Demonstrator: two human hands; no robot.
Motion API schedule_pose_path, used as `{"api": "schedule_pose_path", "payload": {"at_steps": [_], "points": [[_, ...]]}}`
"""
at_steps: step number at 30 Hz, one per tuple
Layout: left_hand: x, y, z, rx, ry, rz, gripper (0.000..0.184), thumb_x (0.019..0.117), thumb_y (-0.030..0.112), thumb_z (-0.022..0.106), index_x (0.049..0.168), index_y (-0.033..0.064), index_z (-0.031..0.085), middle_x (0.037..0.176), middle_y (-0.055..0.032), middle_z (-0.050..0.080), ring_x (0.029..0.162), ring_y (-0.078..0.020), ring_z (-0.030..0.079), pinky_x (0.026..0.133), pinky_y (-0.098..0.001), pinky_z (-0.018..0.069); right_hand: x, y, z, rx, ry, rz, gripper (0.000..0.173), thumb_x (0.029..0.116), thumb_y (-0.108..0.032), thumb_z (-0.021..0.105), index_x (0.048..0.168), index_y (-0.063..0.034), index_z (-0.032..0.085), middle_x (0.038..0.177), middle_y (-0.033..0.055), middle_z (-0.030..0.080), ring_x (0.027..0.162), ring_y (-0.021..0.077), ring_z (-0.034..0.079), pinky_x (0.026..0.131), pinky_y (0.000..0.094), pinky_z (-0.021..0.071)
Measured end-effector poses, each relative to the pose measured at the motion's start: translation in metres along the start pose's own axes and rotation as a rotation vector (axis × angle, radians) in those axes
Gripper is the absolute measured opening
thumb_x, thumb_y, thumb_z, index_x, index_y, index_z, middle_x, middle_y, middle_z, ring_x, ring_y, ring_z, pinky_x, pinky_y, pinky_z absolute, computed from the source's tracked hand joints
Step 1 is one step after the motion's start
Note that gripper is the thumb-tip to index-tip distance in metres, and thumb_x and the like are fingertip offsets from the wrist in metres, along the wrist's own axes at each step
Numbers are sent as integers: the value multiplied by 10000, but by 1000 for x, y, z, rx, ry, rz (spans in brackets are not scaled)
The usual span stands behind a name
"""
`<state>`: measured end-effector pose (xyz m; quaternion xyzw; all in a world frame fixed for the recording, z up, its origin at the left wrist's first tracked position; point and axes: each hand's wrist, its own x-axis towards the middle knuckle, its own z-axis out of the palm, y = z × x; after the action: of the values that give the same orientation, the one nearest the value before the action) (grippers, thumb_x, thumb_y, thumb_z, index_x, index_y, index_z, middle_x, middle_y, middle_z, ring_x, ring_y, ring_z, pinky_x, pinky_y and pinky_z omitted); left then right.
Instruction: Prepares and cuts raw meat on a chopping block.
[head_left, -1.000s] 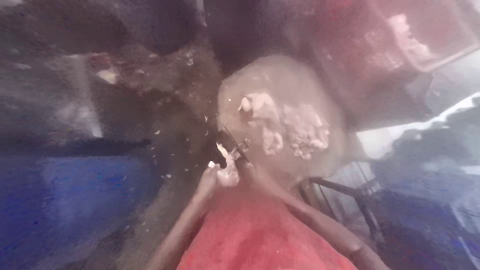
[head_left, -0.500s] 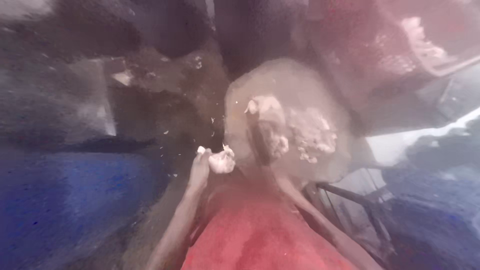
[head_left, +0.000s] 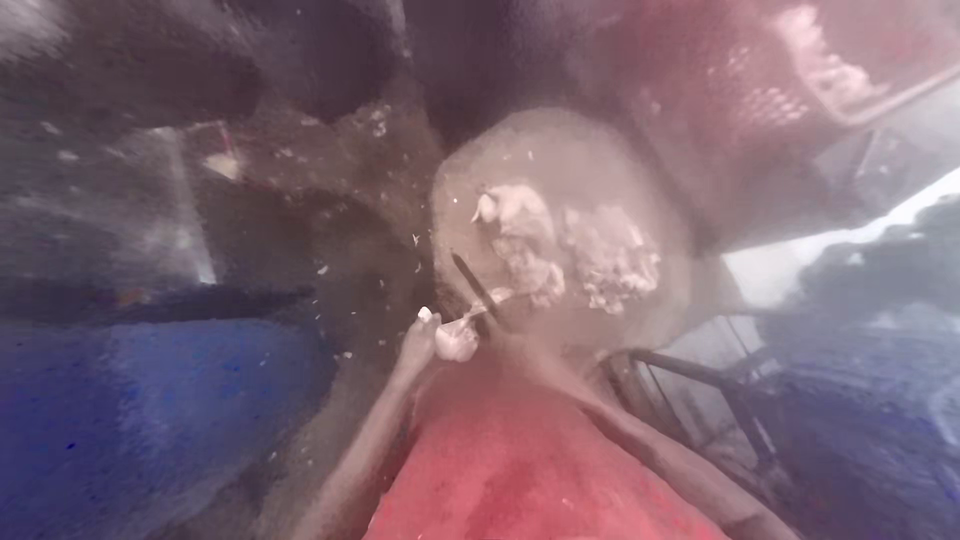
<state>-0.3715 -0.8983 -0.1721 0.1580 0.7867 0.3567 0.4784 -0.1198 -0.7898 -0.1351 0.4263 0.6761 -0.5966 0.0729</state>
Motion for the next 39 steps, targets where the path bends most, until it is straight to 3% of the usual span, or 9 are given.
{"api": "schedule_pose_path", "payload": {"at_steps": [4, 8, 12, 15, 19, 28, 32, 36, 39], "points": [[-10, 13, -16, -112, 101, 25, 414, 1098, 337, 463, 1261, -11, 618, 1098, -153, 675, 986, -188, 654, 904, -412, 544, 5, 38, -19, 40, -22, 227, 599, 1095, -537, 250, 1235, -81, 612, 871, 68, 596, 726, 174, 577, 687, 388, 523], [-13, 48, -24, -231, 98, 218, 386, 1114, 262, 403, 1273, -31, 598, 1106, -126, 682, 994, -133, 665, 911, -352, 565, 6, -1, -51, -38, 186, 148, 556, 1114, -427, 310, 1480, -44, 478, 1267, 201, 644, 1100, 295, 665, 972, 496, 538], [20, 40, 7, -14, -87, 255, 388, 1102, 247, 451, 1374, -13, 545, 1231, -158, 661, 1084, -174, 658, 976, -373, 542, -8, -81, -65, 231, 299, -331, 569, 1084, -490, 272, 1209, -15, 560, 742, -17, 534, 585, 90, 507, 557, 298, 494], [44, 23, 24, 178, -41, 194, 404, 1078, 315, 509, 1347, 19, 563, 1020, -147, 685, 785, -203, 678, 753, -406, 585, -25, -124, -47, 326, 352, -552, 842, 967, -729, 411, 1249, 49, 566, 915, -25, 647, 793, -8, 608, 738, 216, 554], [36, 14, 29, 98, -3, 181, 372, 1057, 304, 560, 1287, 15, 598, 988, -126, 687, 739, -187, 656, 712, -393, 579, 11, -45, -5, -139, 157, -166, 540, 1091, -423, 400, 1378, 6, 557, 1202, 184, 676, 1088, 235, 670, 991, 427, 531], [-22, -19, -44, -143, 85, 101, 252, 1033, 232, 601, 1179, 27, 619, 743, -33, 610, 533, -101, 528, 493, -266, 475, -6, -42, -13, -80, 135, 69, 507, 1111, -365, 355, 1407, 13, 519, 1120, 204, 671, 987, 273, 669, 925, 459, 541], [-22, -21, -62, -150, 148, 105, 244, 1043, 219, 579, 1180, 19, 610, 737, -44, 608, 536, -113, 538, 499, -268, 486, 12, -5, -35, -122, 5, 210, 636, 1091, -538, 292, 1355, -17, 544, 1108, 205, 652, 974, 305, 660, 898, 515, 536], [-17, -23, -56, -158, 146, 126, 247, 1053, 211, 547, 1185, 6, 589, 730, -27, 594, 534, -97, 537, 497, -260, 487, -15, -58, -26, 69, 82, -97, 580, 1074, -517, 314, 1248, -32, 579, 840, 27, 591, 711, 111, 575, 698, 331, 536], [-11, -23, -53, -188, 146, 120, 242, 1059, 201, 536, 1183, -2, 580, 717, -24, 597, 529, -98, 541, 497, -266, 490, -8, -58, -12, 42, 107, -273, 649, 1053, -529, 378, 1287, 42, 581, 928, 75, 646, 794, 103, 606, 765, 304, 545]]}}
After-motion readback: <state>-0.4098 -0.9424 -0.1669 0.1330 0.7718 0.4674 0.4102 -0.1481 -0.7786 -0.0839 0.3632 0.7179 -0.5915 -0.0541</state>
